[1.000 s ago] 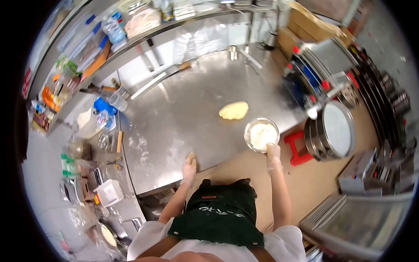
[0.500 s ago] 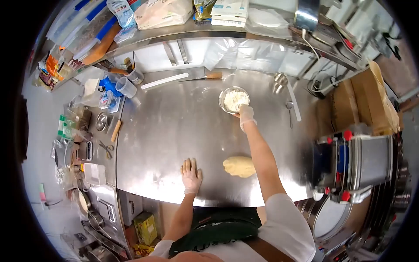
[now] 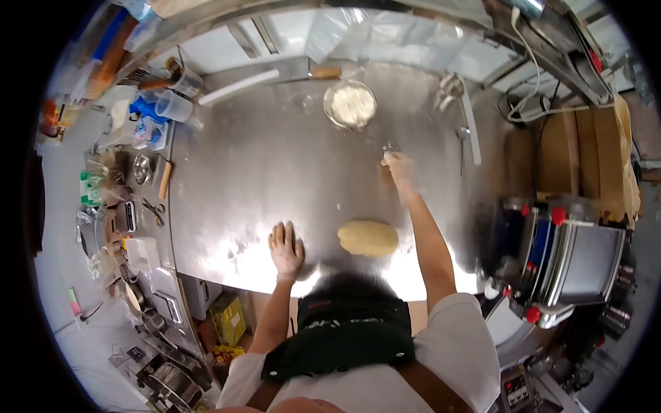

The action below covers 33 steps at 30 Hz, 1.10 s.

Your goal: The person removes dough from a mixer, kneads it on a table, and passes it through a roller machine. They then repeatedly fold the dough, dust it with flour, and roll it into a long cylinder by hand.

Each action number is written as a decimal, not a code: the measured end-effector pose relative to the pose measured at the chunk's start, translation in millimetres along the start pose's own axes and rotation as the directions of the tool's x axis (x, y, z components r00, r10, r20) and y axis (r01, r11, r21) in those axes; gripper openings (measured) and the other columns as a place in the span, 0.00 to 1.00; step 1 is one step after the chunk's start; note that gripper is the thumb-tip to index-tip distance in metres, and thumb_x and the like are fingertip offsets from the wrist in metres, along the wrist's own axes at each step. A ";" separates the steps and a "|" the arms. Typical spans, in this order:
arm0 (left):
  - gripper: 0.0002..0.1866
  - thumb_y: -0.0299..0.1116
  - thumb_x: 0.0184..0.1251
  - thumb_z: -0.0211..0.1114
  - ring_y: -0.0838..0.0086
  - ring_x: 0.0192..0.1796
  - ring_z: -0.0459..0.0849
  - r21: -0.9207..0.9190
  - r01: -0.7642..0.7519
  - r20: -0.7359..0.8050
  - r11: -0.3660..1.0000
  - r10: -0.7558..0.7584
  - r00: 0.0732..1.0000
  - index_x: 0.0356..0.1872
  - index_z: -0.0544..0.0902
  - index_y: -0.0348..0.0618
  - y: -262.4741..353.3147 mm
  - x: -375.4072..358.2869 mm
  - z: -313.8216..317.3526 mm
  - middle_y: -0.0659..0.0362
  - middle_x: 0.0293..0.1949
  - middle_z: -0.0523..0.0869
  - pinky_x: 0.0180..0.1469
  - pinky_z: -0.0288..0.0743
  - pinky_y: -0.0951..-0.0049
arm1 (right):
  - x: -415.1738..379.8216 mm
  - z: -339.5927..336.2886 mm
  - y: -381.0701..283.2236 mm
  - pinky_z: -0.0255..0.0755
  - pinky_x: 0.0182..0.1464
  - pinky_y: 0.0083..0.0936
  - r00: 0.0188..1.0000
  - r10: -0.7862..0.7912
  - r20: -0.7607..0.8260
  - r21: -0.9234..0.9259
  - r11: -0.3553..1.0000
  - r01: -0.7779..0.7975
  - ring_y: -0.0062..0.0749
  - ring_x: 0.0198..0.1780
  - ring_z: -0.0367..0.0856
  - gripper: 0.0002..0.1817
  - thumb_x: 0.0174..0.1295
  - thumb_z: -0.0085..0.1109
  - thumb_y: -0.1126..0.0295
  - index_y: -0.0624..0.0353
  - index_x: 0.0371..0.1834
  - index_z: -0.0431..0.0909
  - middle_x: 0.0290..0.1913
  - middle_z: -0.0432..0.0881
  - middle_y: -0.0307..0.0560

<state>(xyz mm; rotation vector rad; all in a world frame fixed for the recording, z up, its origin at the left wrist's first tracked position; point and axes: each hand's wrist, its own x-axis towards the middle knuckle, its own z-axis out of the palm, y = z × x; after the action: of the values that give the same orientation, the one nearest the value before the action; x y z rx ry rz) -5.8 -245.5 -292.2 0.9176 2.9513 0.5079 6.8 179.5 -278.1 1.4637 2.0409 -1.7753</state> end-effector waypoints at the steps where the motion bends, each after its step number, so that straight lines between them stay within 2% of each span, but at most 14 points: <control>1: 0.31 0.38 0.67 0.61 0.46 0.70 0.68 0.011 -0.009 -0.031 1.000 0.010 0.999 0.71 0.71 0.44 -0.3 2.7 3.0 0.42 0.67 0.72 0.73 0.58 0.43 | -35.7 -8.2 7.9 0.74 0.58 0.27 0.994 -0.106 0.026 -0.008 0.994 0.106 0.33 0.49 0.82 0.28 0.65 0.63 0.66 0.62 0.68 0.73 0.58 0.82 0.50; 4: 0.35 0.36 0.57 0.72 0.47 0.61 0.74 -0.151 0.096 -0.112 0.984 -0.113 0.987 0.69 0.74 0.43 21.9 28.4 -1.1 0.43 0.61 0.76 0.66 0.64 0.46 | -123.4 -22.2 55.2 0.68 0.68 0.30 0.948 -0.279 0.151 0.004 0.960 0.282 0.37 0.65 0.75 0.37 0.61 0.68 0.62 0.58 0.74 0.68 0.68 0.74 0.54; 6: 0.39 0.34 0.53 0.76 0.48 0.59 0.74 -0.543 0.193 0.246 0.817 -0.065 0.967 0.69 0.72 0.41 62.0 67.0 -20.2 0.45 0.59 0.79 0.66 0.65 0.52 | -157.2 -24.4 88.5 0.65 0.72 0.34 0.928 -0.285 0.240 -0.136 0.937 0.323 0.42 0.71 0.70 0.44 0.57 0.73 0.56 0.57 0.76 0.65 0.70 0.71 0.57; 7: 0.43 0.40 0.52 0.78 0.48 0.62 0.74 -0.482 -0.117 0.175 0.868 0.226 0.958 0.71 0.70 0.42 81.6 79.5 -20.8 0.45 0.60 0.78 0.68 0.65 0.54 | -170.5 -21.2 97.1 0.65 0.72 0.36 0.903 -0.334 0.270 -0.287 0.868 0.406 0.45 0.71 0.70 0.48 0.54 0.76 0.52 0.58 0.76 0.64 0.70 0.71 0.59; 10: 0.53 0.59 0.46 0.77 0.50 0.67 0.74 -0.343 -0.556 0.203 0.757 0.637 0.743 0.72 0.67 0.43 153.7 100.5 -36.4 0.44 0.61 0.78 0.69 0.68 0.54 | -199.3 4.3 83.6 0.70 0.68 0.39 0.921 -0.334 0.201 -0.522 0.759 0.389 0.53 0.68 0.72 0.54 0.45 0.79 0.48 0.57 0.75 0.63 0.67 0.72 0.63; 12: 0.53 0.58 0.46 0.77 0.50 0.65 0.76 -0.477 -0.452 0.365 0.754 0.637 0.678 0.72 0.68 0.41 157.2 94.4 -11.0 0.45 0.59 0.80 0.68 0.70 0.58 | -201.8 3.9 54.6 0.75 0.62 0.39 0.967 -0.153 0.204 -0.576 0.780 0.245 0.53 0.61 0.78 0.50 0.42 0.79 0.47 0.54 0.70 0.70 0.63 0.76 0.60; 16: 0.47 0.52 0.51 0.75 0.58 0.59 0.83 -0.613 -0.106 0.649 0.783 0.575 0.497 0.72 0.69 0.40 131.8 127.3 -47.1 0.49 0.57 0.83 0.63 0.76 0.65 | -214.1 2.3 -27.0 0.77 0.56 0.37 0.861 -0.414 0.294 -0.333 0.801 0.498 0.45 0.52 0.84 0.34 0.50 0.75 0.49 0.52 0.59 0.80 0.51 0.85 0.51; 19: 0.48 0.49 0.52 0.75 0.61 0.61 0.80 -0.591 0.734 0.759 0.335 0.540 0.365 0.73 0.67 0.39 84.7 107.1 -53.0 0.51 0.61 0.80 0.63 0.75 0.66 | -162.9 4.9 -70.9 0.77 0.54 0.36 0.946 -0.265 0.185 -0.215 0.929 0.302 0.46 0.52 0.84 0.27 0.57 0.71 0.56 0.52 0.59 0.80 0.49 0.86 0.51; 21: 0.49 0.48 0.52 0.76 0.64 0.63 0.79 -0.497 0.867 0.761 0.038 0.500 0.414 0.73 0.65 0.37 54.9 81.7 -63.5 0.51 0.64 0.78 0.65 0.75 0.65 | -76.3 29.0 -71.4 0.77 0.53 0.38 0.872 -0.485 -0.069 -0.225 0.859 0.460 0.49 0.51 0.83 0.22 0.61 0.67 0.58 0.53 0.57 0.80 0.48 0.86 0.51; 23: 0.51 0.48 0.49 0.78 0.63 0.63 0.78 -0.413 0.896 0.744 -0.164 0.507 0.435 0.74 0.63 0.36 32.2 60.8 -65.8 0.49 0.63 0.78 0.64 0.75 0.65 | -8.9 38.5 -109.0 0.78 0.47 0.41 0.496 -0.863 -0.093 -0.599 0.446 0.665 0.51 0.46 0.84 0.14 0.64 0.62 0.63 0.56 0.49 0.82 0.41 0.86 0.52; 26: 0.51 0.47 0.49 0.79 0.64 0.61 0.80 -0.456 0.787 0.740 -0.415 0.315 0.595 0.73 0.64 0.38 31.6 55.2 -100.5 0.52 0.62 0.79 0.59 0.80 0.66 | 65.3 61.8 -113.8 0.77 0.43 0.43 0.595 -0.803 0.025 -0.743 0.383 0.548 0.49 0.43 0.84 0.12 0.61 0.62 0.67 0.54 0.46 0.84 0.41 0.85 0.52; 29: 0.42 0.43 0.55 0.77 0.66 0.58 0.83 -0.432 0.740 0.808 -0.516 0.144 0.571 0.69 0.69 0.37 11.6 33.9 -103.0 0.51 0.59 0.81 0.57 0.81 0.68 | 102.2 83.8 -100.0 0.77 0.43 0.41 0.569 -0.823 -0.004 -0.783 0.357 0.510 0.48 0.42 0.84 0.08 0.61 0.60 0.68 0.54 0.41 0.85 0.39 0.85 0.52; 31: 0.37 0.41 0.60 0.74 0.67 0.57 0.84 -0.468 0.680 0.802 -0.564 0.053 0.595 0.67 0.70 0.35 4.0 26.9 -103.9 0.51 0.57 0.82 0.56 0.82 0.69 | 82.7 83.9 -105.4 0.79 0.44 0.37 0.514 -0.854 -0.084 -0.746 0.396 0.536 0.46 0.40 0.85 0.08 0.63 0.57 0.70 0.58 0.33 0.85 0.38 0.84 0.52; 33: 0.32 0.39 0.64 0.71 0.67 0.56 0.84 -0.565 0.567 0.729 -0.600 -0.040 0.684 0.64 0.71 0.33 -0.4 21.4 -100.5 0.50 0.54 0.84 0.56 0.83 0.68 | 33.1 73.6 -125.0 0.79 0.45 0.39 0.579 -0.771 -0.265 -0.479 0.627 0.615 0.44 0.41 0.85 0.07 0.61 0.60 0.68 0.55 0.39 0.85 0.38 0.86 0.51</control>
<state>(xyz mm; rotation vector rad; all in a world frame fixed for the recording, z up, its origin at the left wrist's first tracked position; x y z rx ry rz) -34.2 -264.4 -195.2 -0.4889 0.9051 1.9478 -132.1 155.3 -230.4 1.0673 3.3494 -1.1287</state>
